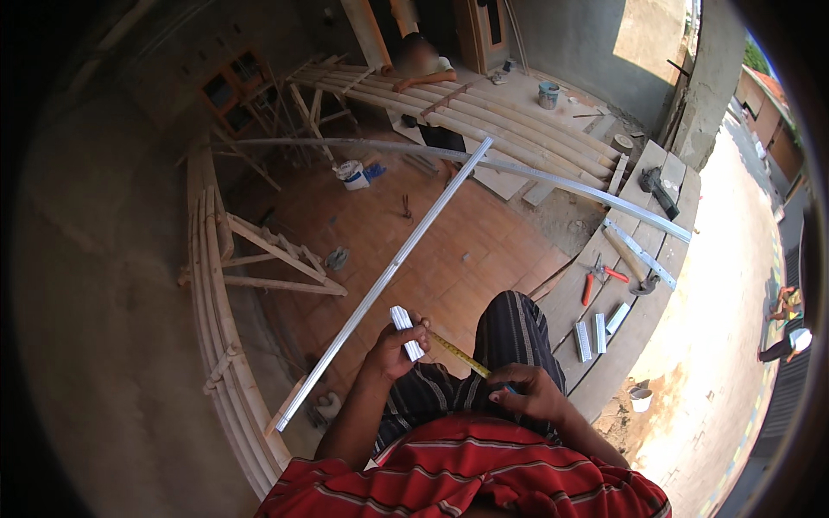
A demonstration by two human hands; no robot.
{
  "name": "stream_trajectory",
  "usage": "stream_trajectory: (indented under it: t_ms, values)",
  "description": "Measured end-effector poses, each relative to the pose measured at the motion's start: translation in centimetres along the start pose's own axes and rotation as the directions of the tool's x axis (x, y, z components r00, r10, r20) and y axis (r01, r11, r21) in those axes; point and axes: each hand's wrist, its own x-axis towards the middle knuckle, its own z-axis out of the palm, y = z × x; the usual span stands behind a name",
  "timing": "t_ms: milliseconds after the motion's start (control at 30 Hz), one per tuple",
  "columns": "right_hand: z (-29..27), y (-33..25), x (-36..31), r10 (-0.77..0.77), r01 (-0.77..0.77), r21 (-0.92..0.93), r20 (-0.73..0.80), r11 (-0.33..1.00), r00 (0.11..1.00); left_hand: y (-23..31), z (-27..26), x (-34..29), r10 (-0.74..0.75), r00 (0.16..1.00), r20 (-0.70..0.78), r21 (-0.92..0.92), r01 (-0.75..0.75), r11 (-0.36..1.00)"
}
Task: The person sits on the floor and uses tin snips to cut a long metal profile into smaller segments. They measure the profile with a tape measure and cut it repeatedly, placing the cut pieces on the floor.
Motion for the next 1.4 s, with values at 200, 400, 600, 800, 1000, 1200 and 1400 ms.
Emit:
stream_trajectory:
  t_ms: [200,400,600,800,1000,1200,1400]
  values:
    - [1.2,-1.6,0.5,0.114,-0.080,0.176,-0.192,0.981,0.975,-1.0,2.7,1.7,0.020,0.983,0.183,-0.049,-0.012,0.999]
    - [2.2,-1.1,1.5,0.093,-0.047,0.187,-0.242,0.981,0.966,-2.9,4.3,2.9,0.155,0.987,0.036,0.163,-0.159,0.974]
    - [1.8,-1.0,1.5,0.176,-0.117,0.274,-0.203,0.955,0.963,-3.2,5.4,2.4,0.107,0.994,-0.009,0.207,-0.103,0.973]
    - [1.3,-1.3,1.4,0.276,-0.216,0.413,-0.091,0.885,0.957,-3.3,4.4,2.7,0.114,0.993,0.027,0.154,-0.116,0.981]
    - [1.2,-0.7,1.6,0.295,-0.238,0.461,-0.055,0.855,0.954,-3.4,5.8,2.5,0.090,0.994,0.065,0.074,-0.094,0.993]
    - [1.2,-0.3,1.7,0.380,-0.311,0.553,-0.010,0.773,0.925,-3.7,5.8,2.7,0.078,0.997,-0.029,0.084,-0.075,0.994]
    - [1.3,-0.2,1.8,0.421,-0.357,0.572,0.024,0.738,0.907,-4.4,3.5,2.9,0.070,0.992,-0.109,0.161,-0.052,0.986]
